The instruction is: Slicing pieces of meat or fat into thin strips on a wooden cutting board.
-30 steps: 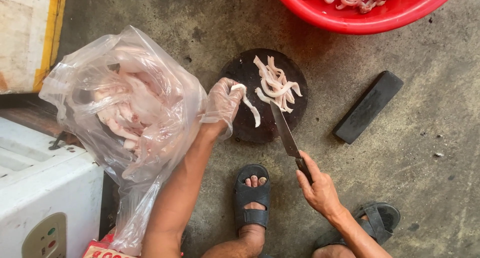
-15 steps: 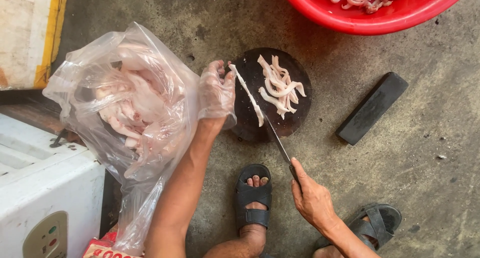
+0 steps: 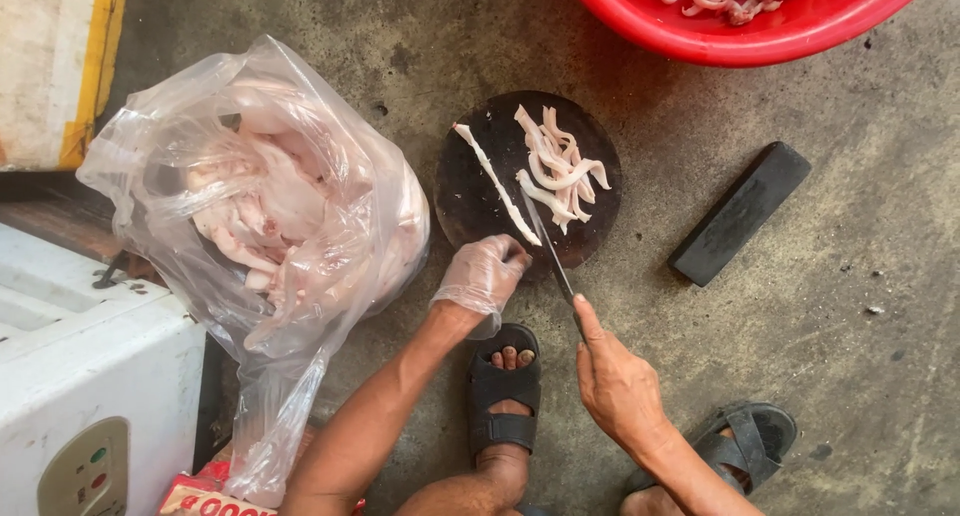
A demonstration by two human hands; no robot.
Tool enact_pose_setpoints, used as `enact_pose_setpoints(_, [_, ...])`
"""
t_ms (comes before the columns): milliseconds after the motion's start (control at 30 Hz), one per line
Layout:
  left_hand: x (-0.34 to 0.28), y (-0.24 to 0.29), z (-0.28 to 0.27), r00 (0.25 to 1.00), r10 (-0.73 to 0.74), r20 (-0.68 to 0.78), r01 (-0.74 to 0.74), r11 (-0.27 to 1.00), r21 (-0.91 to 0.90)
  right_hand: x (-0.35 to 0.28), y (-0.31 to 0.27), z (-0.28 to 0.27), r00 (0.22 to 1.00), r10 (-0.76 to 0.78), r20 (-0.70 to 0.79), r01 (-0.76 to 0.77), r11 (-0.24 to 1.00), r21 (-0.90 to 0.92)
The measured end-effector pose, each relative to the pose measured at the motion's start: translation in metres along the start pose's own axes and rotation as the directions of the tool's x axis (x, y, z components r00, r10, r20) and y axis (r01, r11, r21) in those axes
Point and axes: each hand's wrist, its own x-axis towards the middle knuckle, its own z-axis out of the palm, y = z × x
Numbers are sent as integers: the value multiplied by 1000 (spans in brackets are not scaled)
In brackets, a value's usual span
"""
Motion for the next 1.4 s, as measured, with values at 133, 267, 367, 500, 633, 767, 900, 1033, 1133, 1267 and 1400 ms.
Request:
enact_pose_setpoints(133, [8,-11,0,969,49,-243,-50,999,2,2,-6,4,995,-95,-9,92,981,-170])
enact_pose_setpoints(267, [15,-16,7,902,121,-415,-200,968,-154,6,-3,8,995,-103,-16,97,970,-221])
enact_pose_setpoints(367, [14,-13,13,878,162,-450,-233,967,-107,8,-4,6,996,-84,-9,80,978,-192])
enact_pose_setpoints(500, [15,-11,17,849,207,-486,-258,965,-40,7,2,11,997,-81,9,82,979,-184])
enact_pose_setpoints(633, [15,-11,15,834,240,-496,-302,952,-48,7,1,10,998,-59,23,62,983,-171])
enact_pose_setpoints(767, [15,-9,13,857,189,-479,-275,955,-114,8,6,15,994,-103,27,106,973,-206])
enact_pose_setpoints(900, [15,-9,13,857,204,-473,-272,959,-79,7,4,14,997,-81,18,83,974,-211])
enact_pose_setpoints(1033, [16,-7,15,843,192,-502,-253,966,-55,6,5,15,994,-106,26,109,971,-213])
enact_pose_setpoints(1133, [18,-11,19,824,200,-530,-263,964,-44,6,2,15,994,-109,17,110,967,-228])
enact_pose_setpoints(1267, [17,-8,21,778,252,-576,-324,946,-24,4,1,18,995,-97,21,99,958,-270])
enact_pose_setpoints(1400, [21,-9,24,774,287,-565,-288,953,89,3,-1,22,996,-82,30,88,951,-297])
